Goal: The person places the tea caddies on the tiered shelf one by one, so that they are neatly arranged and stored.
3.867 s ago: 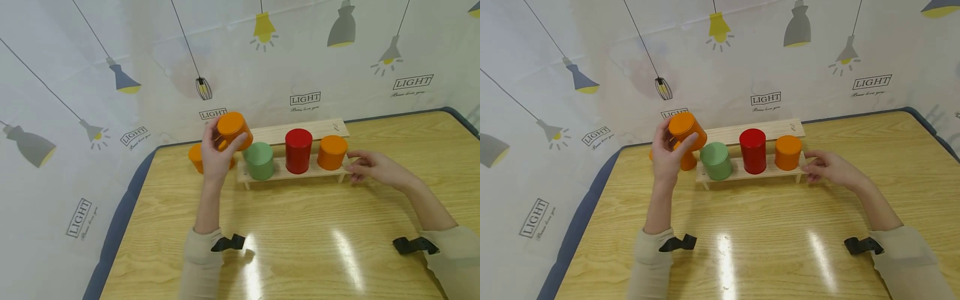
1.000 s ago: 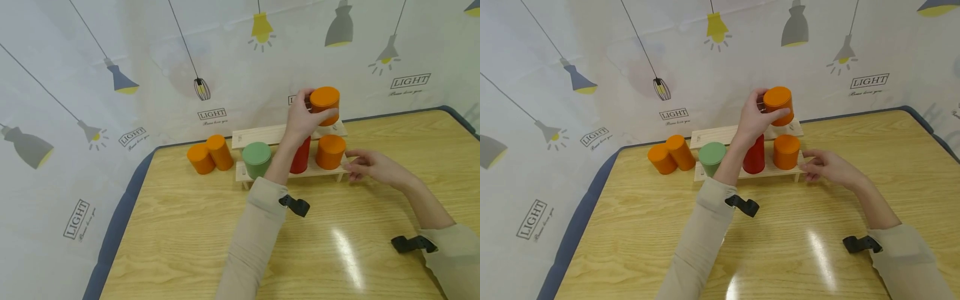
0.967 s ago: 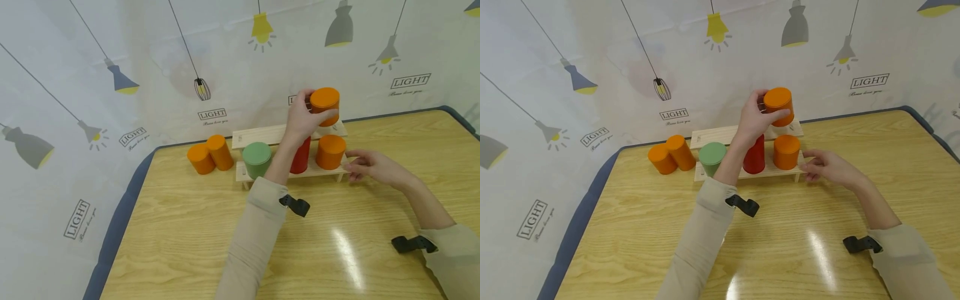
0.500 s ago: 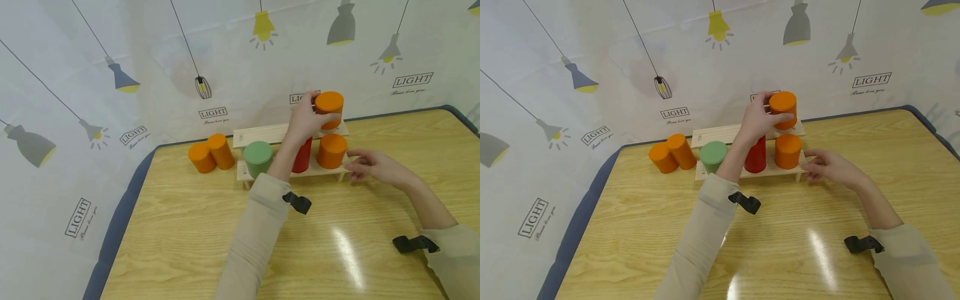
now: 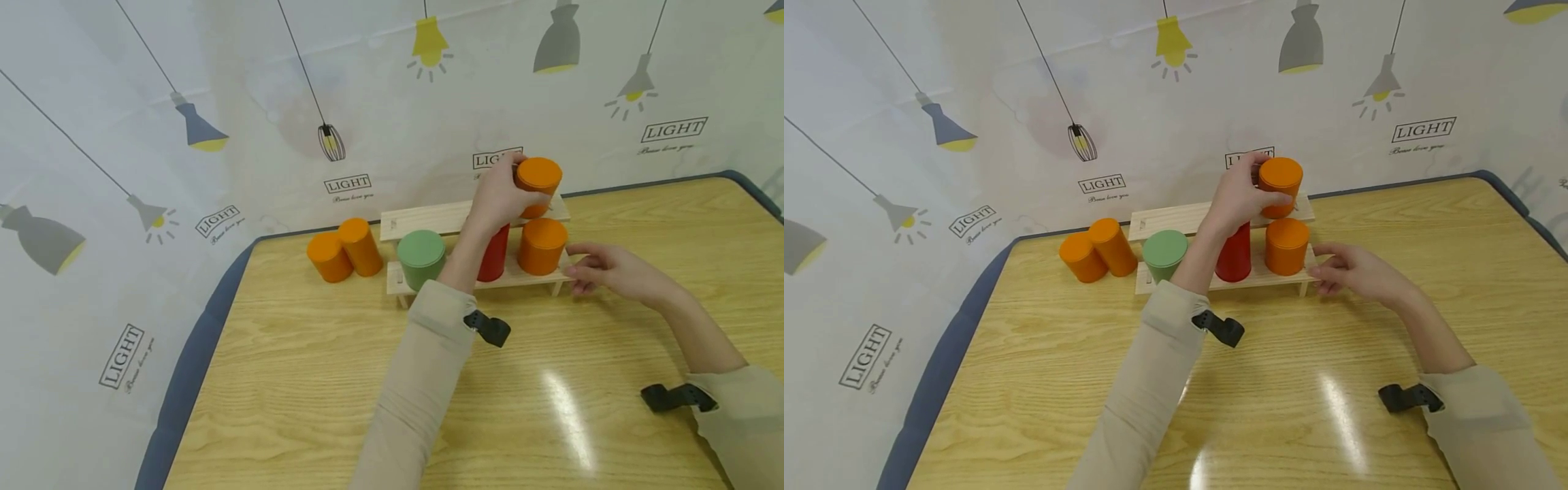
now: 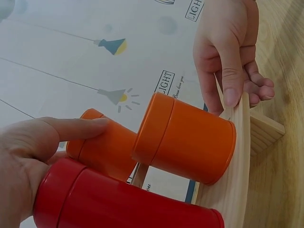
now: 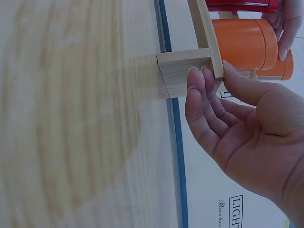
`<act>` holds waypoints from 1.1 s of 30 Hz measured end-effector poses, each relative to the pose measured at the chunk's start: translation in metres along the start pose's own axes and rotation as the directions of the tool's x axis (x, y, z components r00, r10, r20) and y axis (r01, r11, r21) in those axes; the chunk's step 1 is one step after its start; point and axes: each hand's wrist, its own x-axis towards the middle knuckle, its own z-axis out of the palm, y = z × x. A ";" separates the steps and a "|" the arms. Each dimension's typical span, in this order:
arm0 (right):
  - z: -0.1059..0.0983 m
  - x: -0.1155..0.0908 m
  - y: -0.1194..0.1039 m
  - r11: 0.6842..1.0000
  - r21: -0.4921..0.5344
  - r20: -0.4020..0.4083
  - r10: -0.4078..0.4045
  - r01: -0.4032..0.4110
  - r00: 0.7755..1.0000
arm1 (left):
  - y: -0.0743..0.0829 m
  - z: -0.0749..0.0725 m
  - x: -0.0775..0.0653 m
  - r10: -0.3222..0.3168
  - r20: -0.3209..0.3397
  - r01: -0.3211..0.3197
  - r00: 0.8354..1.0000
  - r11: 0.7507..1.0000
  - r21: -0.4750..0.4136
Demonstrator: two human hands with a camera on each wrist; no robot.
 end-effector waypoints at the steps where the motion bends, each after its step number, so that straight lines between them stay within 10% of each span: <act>1: 0.000 0.000 0.000 1.000 -0.002 0.000 0.000 0.000 1.000 | 0.000 0.000 0.000 -0.003 0.002 0.003 1.000 1.000 0.006; 24: 0.000 0.000 0.000 1.000 0.003 -0.001 -0.004 0.004 1.000 | -0.001 -0.004 0.001 -0.015 0.031 0.015 0.999 1.000 -0.018; 33: -0.001 0.000 0.000 1.000 0.015 0.001 -0.017 0.017 1.000 | -0.003 -0.004 -0.002 -0.004 0.008 0.006 1.000 0.979 -0.203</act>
